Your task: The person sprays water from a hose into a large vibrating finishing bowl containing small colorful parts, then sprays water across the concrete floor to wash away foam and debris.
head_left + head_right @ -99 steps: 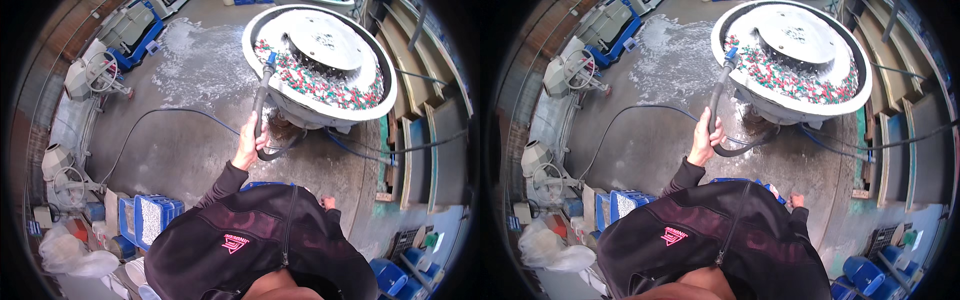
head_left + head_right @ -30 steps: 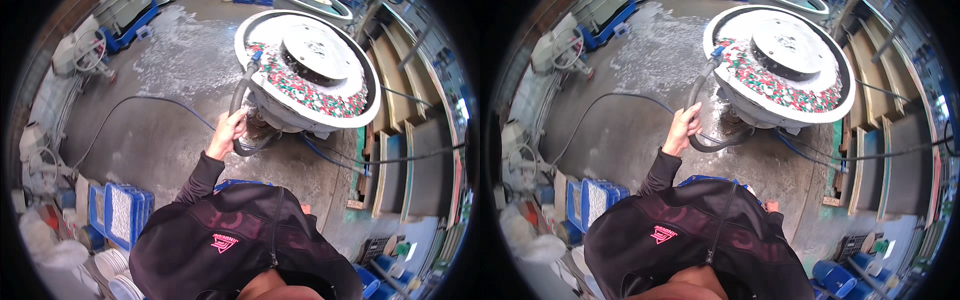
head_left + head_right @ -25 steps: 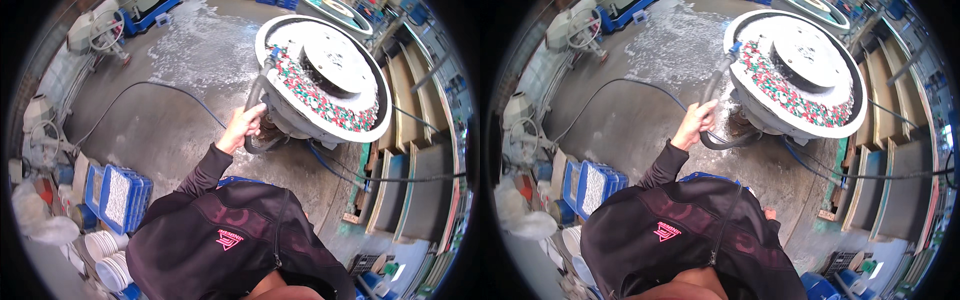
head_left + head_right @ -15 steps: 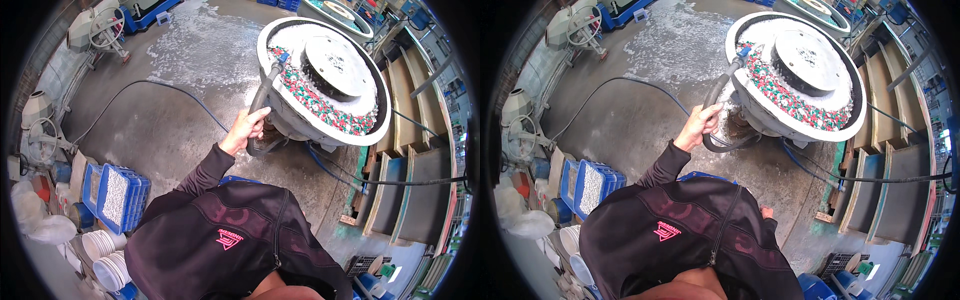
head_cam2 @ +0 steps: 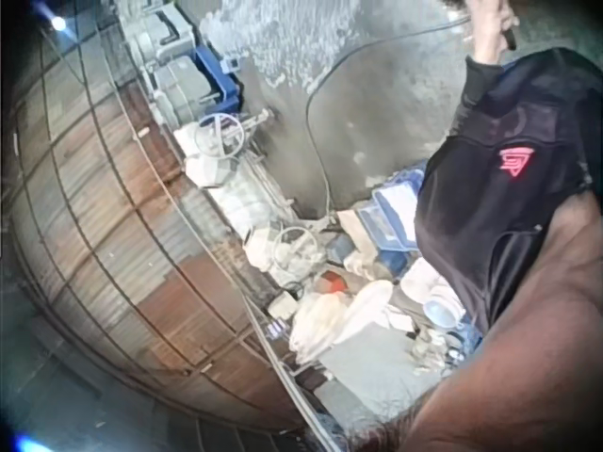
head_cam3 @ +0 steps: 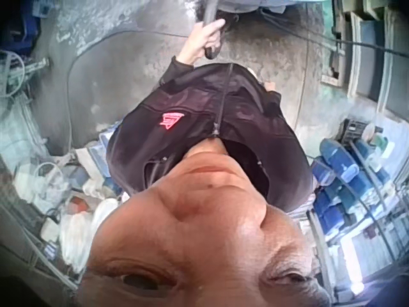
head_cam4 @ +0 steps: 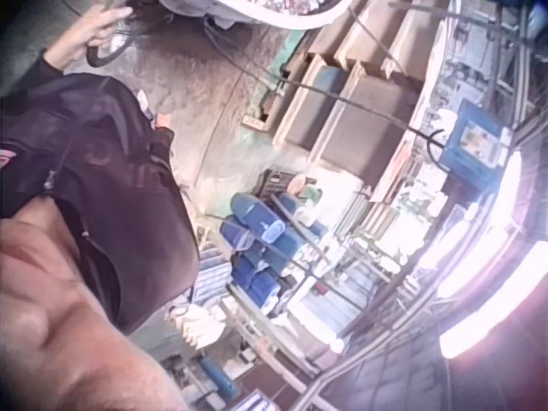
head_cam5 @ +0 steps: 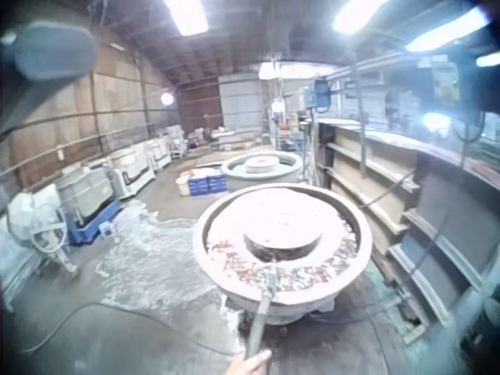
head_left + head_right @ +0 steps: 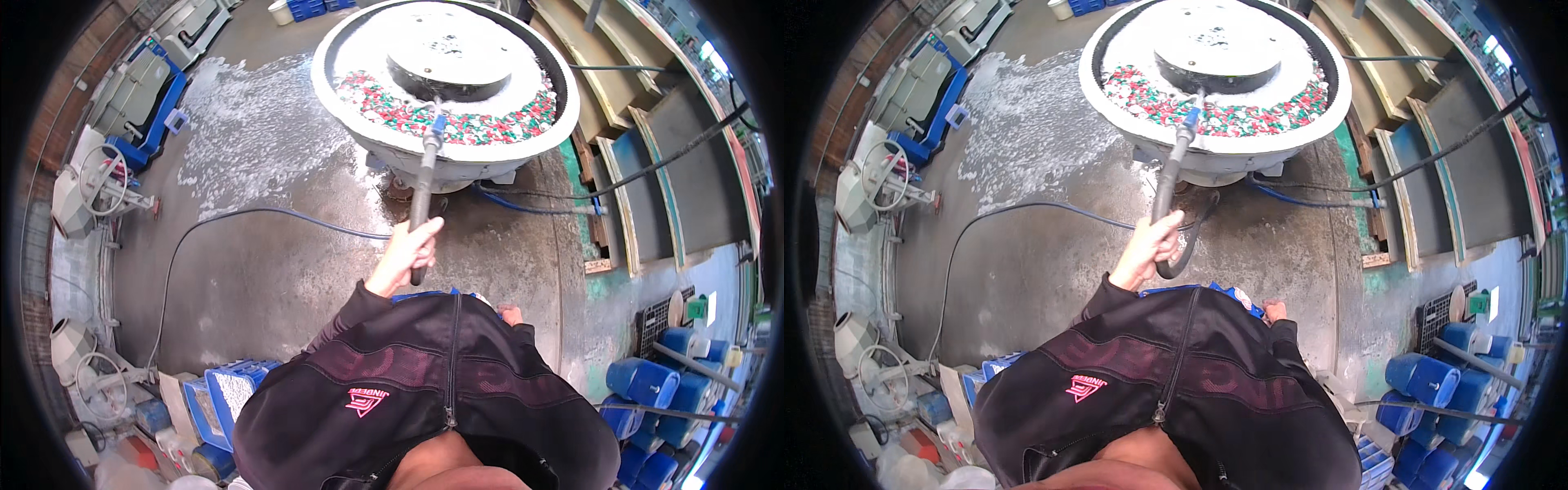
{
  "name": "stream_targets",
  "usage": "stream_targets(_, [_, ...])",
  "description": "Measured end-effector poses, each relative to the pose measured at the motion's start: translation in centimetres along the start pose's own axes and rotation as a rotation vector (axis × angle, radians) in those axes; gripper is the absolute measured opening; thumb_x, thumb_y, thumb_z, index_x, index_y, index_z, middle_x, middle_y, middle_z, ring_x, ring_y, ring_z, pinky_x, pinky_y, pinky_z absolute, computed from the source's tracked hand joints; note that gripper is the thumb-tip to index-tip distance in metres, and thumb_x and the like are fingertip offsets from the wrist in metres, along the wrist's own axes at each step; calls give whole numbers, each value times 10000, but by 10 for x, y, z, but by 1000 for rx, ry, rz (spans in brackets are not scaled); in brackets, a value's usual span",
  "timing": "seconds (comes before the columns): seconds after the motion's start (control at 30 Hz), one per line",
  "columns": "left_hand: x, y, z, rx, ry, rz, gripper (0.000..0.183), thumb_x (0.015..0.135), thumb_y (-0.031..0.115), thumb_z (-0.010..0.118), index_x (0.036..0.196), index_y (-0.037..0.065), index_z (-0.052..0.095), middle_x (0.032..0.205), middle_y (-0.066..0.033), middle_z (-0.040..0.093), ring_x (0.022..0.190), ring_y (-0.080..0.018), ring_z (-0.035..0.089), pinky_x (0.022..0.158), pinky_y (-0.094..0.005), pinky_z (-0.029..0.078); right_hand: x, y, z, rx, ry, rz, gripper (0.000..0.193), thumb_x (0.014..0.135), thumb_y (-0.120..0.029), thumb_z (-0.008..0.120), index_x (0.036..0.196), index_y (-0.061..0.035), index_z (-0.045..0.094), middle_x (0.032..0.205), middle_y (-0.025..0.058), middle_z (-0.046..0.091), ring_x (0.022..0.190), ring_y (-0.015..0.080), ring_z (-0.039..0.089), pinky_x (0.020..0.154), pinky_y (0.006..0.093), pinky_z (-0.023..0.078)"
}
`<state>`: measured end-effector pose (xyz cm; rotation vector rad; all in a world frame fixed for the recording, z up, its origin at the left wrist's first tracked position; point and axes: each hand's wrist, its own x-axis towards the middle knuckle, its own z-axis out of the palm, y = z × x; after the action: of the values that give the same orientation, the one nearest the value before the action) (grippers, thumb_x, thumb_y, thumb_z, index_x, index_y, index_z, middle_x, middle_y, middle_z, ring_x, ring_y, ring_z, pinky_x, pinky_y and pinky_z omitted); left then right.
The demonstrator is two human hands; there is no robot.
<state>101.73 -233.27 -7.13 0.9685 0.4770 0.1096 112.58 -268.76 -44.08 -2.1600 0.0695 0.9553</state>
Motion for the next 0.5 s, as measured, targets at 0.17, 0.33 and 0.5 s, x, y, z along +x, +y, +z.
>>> stream_targets(0.17, [24,-29,51,10,-156,-112,243,833,251,572,719,95,426,426,66,311,325,-40,274,391,-226,321,-27,49,-28,-63,74,-43,198,711,-133,523,834,-49,653,745,102,638,672,207,592,615,300,458])
stream_targets(0.33, [47,-37,112,11,-280,-139,265,826,265,583,706,102,411,436,66,299,340,-44,268,411,-233,319,-47,95,-49,-352,-10,-398,177,656,-127,502,753,-50,628,794,80,631,715,203,598,631,308,460])
stream_targets(0.5, [68,-45,161,-89,-389,-157,243,833,252,578,730,112,409,472,58,303,374,-49,295,453,-241,359,-78,71,-84,231,106,181,188,746,-111,493,888,-53,603,801,124,630,677,219,613,534,350,486])
